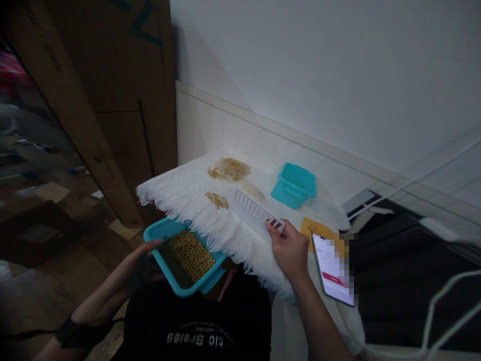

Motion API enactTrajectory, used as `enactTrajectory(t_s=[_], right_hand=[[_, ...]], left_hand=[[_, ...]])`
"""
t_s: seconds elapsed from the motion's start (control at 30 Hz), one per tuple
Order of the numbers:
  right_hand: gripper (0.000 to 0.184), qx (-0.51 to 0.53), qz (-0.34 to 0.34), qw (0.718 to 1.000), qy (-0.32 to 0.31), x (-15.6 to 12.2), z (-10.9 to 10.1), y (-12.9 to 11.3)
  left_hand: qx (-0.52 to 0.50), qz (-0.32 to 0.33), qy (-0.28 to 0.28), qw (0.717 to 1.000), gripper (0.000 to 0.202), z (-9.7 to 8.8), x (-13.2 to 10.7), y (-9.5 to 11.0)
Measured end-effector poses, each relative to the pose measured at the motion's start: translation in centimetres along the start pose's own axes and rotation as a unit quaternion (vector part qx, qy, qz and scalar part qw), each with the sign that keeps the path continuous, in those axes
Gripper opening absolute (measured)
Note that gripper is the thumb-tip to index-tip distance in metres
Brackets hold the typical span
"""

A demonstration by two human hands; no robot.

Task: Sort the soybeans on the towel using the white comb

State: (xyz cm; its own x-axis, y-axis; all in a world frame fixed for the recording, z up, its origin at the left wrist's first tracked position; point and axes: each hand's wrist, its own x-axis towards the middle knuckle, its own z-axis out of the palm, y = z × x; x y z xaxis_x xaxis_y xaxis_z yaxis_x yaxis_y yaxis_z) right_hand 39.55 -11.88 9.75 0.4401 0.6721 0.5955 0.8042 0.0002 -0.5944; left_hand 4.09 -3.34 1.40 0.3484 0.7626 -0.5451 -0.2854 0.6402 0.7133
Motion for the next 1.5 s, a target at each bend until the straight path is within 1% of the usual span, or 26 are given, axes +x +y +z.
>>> enactTrajectory(t_s=[0.07, 0.17, 0.23, 0.3, 0.4, 0.53, 0.7, 0.9, 1.07, 1.23, 1.4, 1.5], right_hand=[[0.029, 0.004, -0.002, 1.0, -0.006, -0.4, 0.0, -0.4], [0.028, 0.012, -0.007, 1.0, -0.018, -0.8, 0.0, -1.1], [0.027, 0.016, -0.007, 1.0, -0.024, -0.8, 0.0, -1.2], [0.026, 0.015, -0.008, 1.0, -0.018, -0.6, 0.0, -1.0], [0.026, 0.008, -0.008, 1.0, -0.006, -0.5, 0.1, -0.6], [0.027, 0.01, -0.007, 1.0, -0.015, -0.5, 0.4, -0.6], [0.028, 0.007, -0.01, 1.0, -0.01, -0.2, 0.8, -0.8], [0.027, 0.016, -0.017, 0.999, -0.026, 0.4, 1.3, -0.9], [0.025, 0.044, -0.028, 0.998, -0.043, 0.5, 1.6, -1.2], [0.023, 0.041, -0.036, 0.998, -0.034, 0.2, 1.2, -1.4], [0.023, 0.026, -0.042, 0.999, -0.021, -0.5, 0.4, -1.5], [0.023, 0.021, -0.041, 0.999, -0.015, -0.7, 0.0, -1.7]], left_hand=[[-0.001, 0.004, -0.007, 1.0, 0.074, 0.1, -0.4, 0.2], [-0.004, 0.015, -0.029, 0.999, 0.068, 0.1, -0.8, 0.3], [-0.002, 0.012, -0.026, 1.0, 0.062, 0.0, -0.7, 0.2], [0.0, 0.004, -0.015, 1.0, 0.06, -0.1, -0.4, 0.1], [0.001, -0.007, -0.001, 1.0, 0.065, -0.1, 0.2, 0.0], [-0.002, -0.005, -0.004, 1.0, 0.069, -0.1, 0.2, -0.1], [-0.004, 0.0, -0.021, 1.0, 0.065, -0.2, 0.0, -0.2], [-0.007, -0.016, -0.006, 1.0, 0.067, -0.4, 0.4, -0.2], [-0.007, 0.009, -0.029, 1.0, 0.064, -0.4, -0.3, -0.1], [-0.003, 0.015, -0.024, 1.0, 0.061, -0.7, -0.2, -0.3], [-0.004, 0.015, -0.02, 1.0, 0.064, -1.1, 0.2, -0.6], [-0.01, 0.012, -0.03, 0.999, 0.066, -1.0, 0.2, -0.5]])
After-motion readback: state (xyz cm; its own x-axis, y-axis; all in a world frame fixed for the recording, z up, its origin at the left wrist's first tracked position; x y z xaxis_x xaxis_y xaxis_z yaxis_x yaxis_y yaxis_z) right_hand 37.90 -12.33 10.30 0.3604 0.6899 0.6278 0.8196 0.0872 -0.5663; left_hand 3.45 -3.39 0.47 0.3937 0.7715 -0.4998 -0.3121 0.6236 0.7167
